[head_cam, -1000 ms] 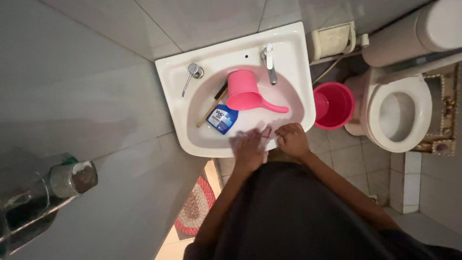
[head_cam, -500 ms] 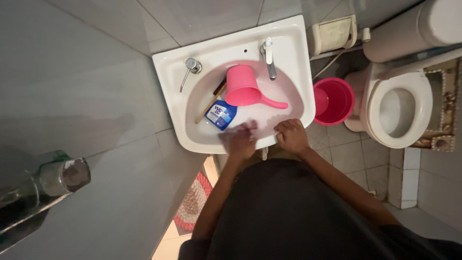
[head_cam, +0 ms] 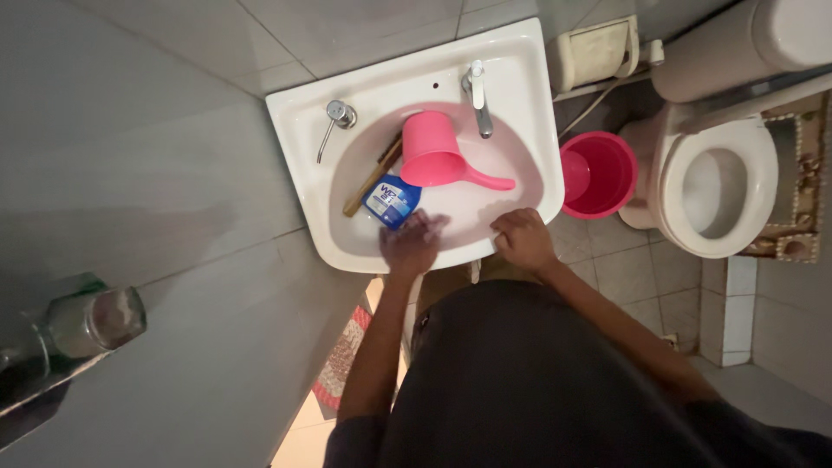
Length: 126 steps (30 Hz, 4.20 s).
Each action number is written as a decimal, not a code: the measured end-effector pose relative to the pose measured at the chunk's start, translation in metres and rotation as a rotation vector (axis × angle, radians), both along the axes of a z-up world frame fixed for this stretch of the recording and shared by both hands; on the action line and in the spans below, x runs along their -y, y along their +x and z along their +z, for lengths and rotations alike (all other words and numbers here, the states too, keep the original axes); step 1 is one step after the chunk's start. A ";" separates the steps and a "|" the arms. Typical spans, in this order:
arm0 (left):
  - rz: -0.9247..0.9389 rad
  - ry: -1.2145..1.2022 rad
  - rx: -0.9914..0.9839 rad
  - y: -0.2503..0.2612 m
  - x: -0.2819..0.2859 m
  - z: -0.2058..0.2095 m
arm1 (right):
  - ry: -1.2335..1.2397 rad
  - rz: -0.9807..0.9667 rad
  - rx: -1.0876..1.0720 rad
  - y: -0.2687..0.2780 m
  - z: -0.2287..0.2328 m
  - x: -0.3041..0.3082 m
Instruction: The person cleans a bathroom sink using a cloth, wipes the basin and faucets, and handles a bottle of cleaner and a plastic scoop.
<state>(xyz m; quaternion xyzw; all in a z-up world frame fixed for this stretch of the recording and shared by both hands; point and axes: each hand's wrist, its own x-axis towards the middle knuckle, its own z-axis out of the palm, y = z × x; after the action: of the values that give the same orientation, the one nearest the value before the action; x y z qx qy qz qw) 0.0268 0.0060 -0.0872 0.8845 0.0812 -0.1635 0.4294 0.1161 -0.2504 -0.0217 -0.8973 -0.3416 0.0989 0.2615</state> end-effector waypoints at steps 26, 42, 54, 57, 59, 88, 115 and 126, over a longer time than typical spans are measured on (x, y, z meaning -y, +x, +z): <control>0.213 -0.308 0.071 0.011 0.075 0.090 | 0.421 -0.684 -1.158 0.024 -0.005 -0.026; 0.177 0.389 -0.063 -0.055 -0.025 0.117 | -0.361 0.184 -0.677 0.079 0.072 -0.052; 0.138 0.584 0.018 -0.092 -0.014 0.047 | -0.702 0.479 -0.699 0.014 -0.010 -0.122; 0.164 0.489 -0.068 -0.090 -0.016 0.053 | -0.818 0.499 -0.502 0.019 -0.050 -0.111; 0.164 0.501 -0.067 -0.087 -0.016 0.058 | -0.974 0.517 -0.377 0.037 -0.059 -0.093; 0.133 0.567 -0.021 -0.087 -0.014 0.049 | -0.359 0.737 -0.248 0.053 -0.125 -0.055; 0.085 0.561 -0.087 -0.081 -0.016 0.062 | -0.569 0.423 -0.362 -0.004 0.035 -0.076; 0.260 0.122 -0.034 -0.042 -0.011 0.014 | -0.393 0.245 -0.098 0.006 0.051 0.021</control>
<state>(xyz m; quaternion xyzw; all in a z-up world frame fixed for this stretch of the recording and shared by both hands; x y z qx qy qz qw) -0.0154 0.0171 -0.0727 0.8881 0.2122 -0.1164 0.3908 0.1220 -0.2718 0.0291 -0.8770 -0.4089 0.2377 0.0843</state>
